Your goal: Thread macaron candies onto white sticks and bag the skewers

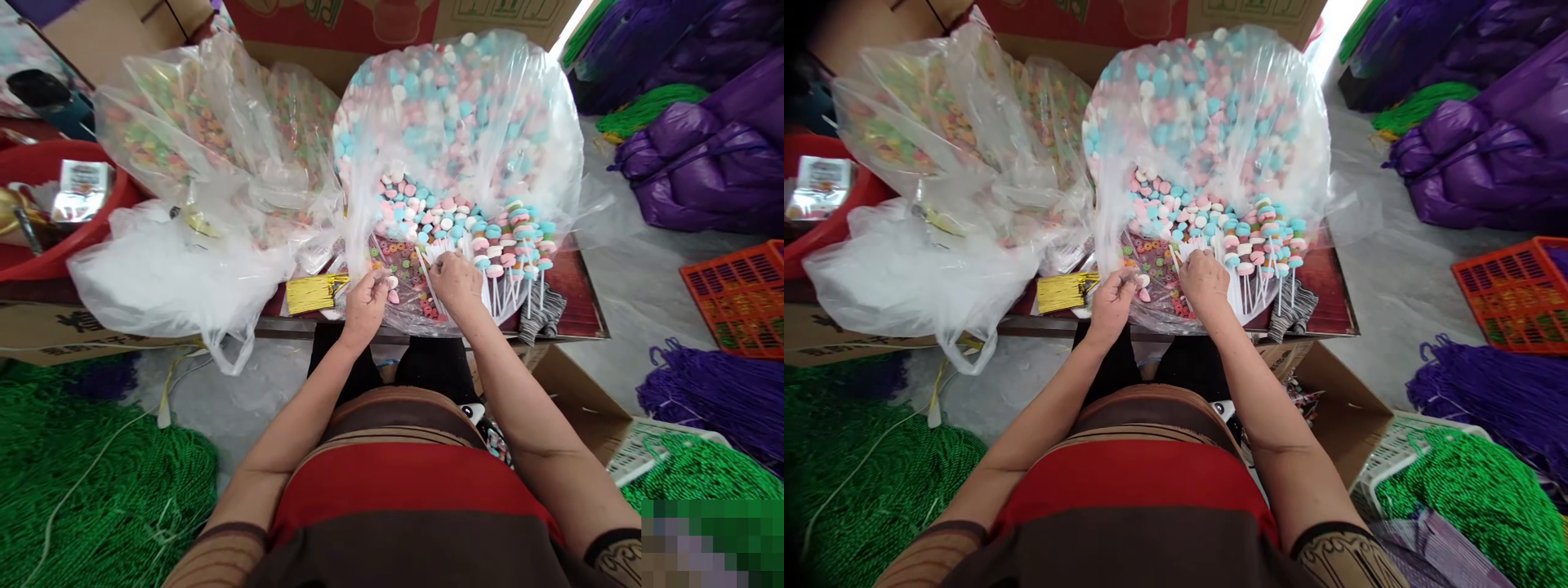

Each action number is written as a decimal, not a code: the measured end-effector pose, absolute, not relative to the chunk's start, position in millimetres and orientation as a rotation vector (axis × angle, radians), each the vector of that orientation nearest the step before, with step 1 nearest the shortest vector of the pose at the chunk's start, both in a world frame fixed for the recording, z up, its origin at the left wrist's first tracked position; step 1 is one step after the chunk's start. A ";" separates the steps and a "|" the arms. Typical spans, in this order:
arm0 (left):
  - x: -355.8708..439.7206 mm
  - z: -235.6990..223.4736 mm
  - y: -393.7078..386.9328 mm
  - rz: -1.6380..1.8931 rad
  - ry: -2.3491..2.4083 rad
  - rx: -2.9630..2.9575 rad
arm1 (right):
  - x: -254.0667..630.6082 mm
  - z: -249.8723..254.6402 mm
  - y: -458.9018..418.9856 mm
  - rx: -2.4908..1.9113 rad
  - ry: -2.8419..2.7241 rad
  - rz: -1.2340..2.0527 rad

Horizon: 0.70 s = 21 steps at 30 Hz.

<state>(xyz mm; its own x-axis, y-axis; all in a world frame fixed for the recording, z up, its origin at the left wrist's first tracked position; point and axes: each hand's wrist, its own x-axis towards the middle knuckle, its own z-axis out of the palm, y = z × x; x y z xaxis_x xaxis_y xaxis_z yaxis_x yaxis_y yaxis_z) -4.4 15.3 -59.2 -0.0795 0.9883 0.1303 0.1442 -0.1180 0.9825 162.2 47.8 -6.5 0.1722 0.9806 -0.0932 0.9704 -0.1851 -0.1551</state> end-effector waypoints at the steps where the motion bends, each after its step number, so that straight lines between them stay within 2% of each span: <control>1: -4.5 -58.9 15.4 1.292 1.321 1.368 | 161.6 -5.1 46.8 -2.346 -1.991 0.262; 12: -5.1 -57.4 14.9 1.258 1.333 1.405 | 169.9 -8.3 54.2 -2.277 -1.875 0.343; 21: -3.6 -55.9 19.0 1.251 1.321 1.315 | 178.3 4.0 42.1 -1.832 -1.703 0.244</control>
